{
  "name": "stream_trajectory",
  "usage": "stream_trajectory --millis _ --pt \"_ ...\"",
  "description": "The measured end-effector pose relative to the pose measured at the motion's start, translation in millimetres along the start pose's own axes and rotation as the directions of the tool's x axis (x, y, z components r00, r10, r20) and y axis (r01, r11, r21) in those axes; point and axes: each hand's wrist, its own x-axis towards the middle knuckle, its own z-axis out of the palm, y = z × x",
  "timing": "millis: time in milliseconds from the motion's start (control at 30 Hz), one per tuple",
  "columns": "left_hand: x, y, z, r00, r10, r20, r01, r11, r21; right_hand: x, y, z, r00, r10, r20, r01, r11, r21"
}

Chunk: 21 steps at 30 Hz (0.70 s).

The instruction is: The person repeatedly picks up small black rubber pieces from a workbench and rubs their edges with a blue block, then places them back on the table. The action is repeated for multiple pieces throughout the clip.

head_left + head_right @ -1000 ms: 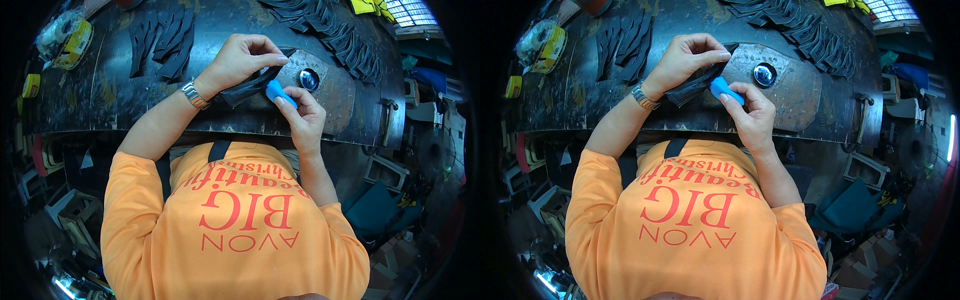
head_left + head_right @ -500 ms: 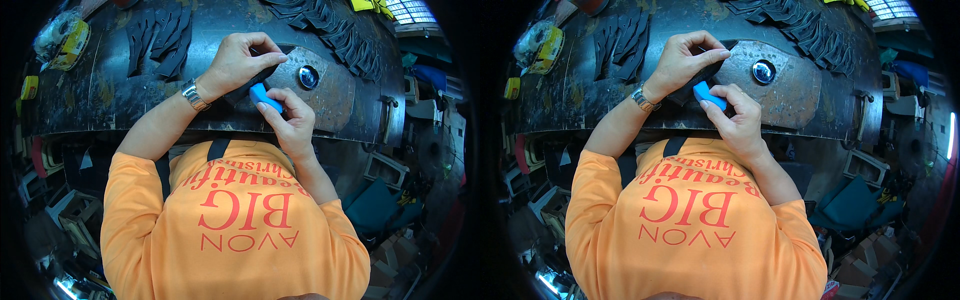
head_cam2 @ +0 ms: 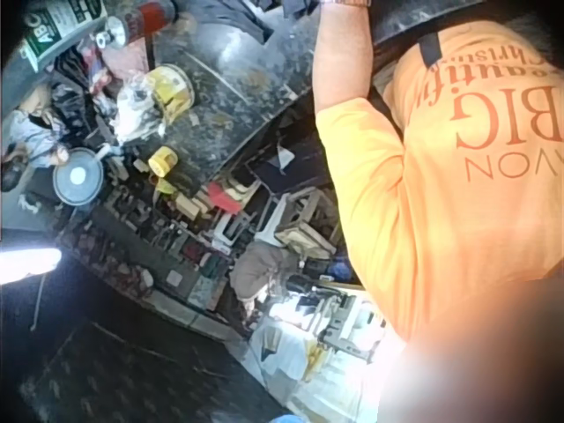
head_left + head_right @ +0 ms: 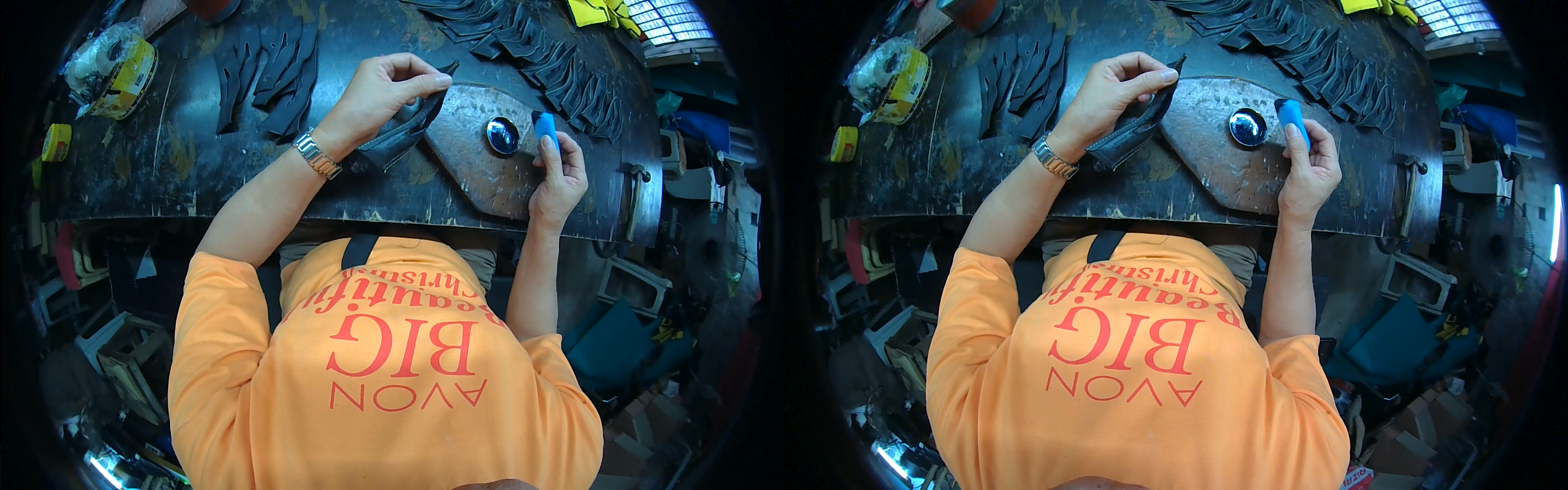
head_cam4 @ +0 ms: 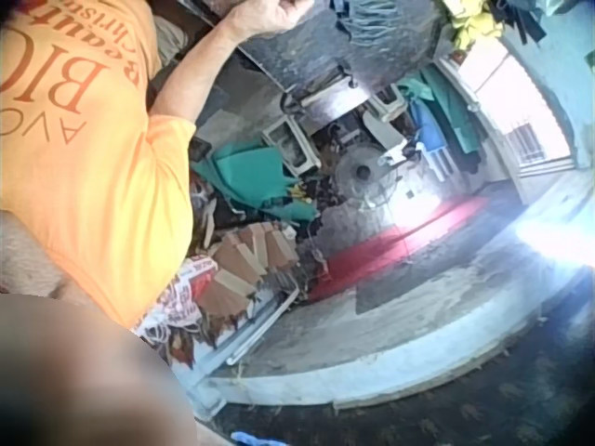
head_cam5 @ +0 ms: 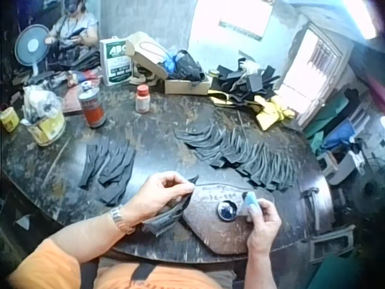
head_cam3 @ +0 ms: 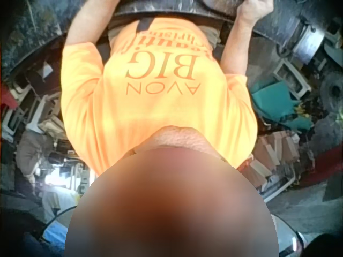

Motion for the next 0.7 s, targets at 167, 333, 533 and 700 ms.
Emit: stream_trajectory --millis 167,333,533,700 --pt "6 -2 0 0.996 -0.059 -0.068 0.054 0.996 -0.076 -3 9 -4 1.000 0.027 0.011 -0.027 1.000 0.000" --pt "27 13 -1 0.987 -0.100 -0.123 0.086 0.989 -0.119 -7 2 -3 0.995 0.031 0.100 -0.028 0.999 -0.037" --pt "88 31 1 0.998 -0.056 -0.003 0.056 0.998 0.043 -8 2 -5 0.990 0.068 0.126 -0.076 0.995 0.058" --pt "154 18 29 0.997 -0.015 -0.078 0.032 0.974 0.225 -7 3 -8 0.986 0.095 0.138 -0.108 0.989 0.097"
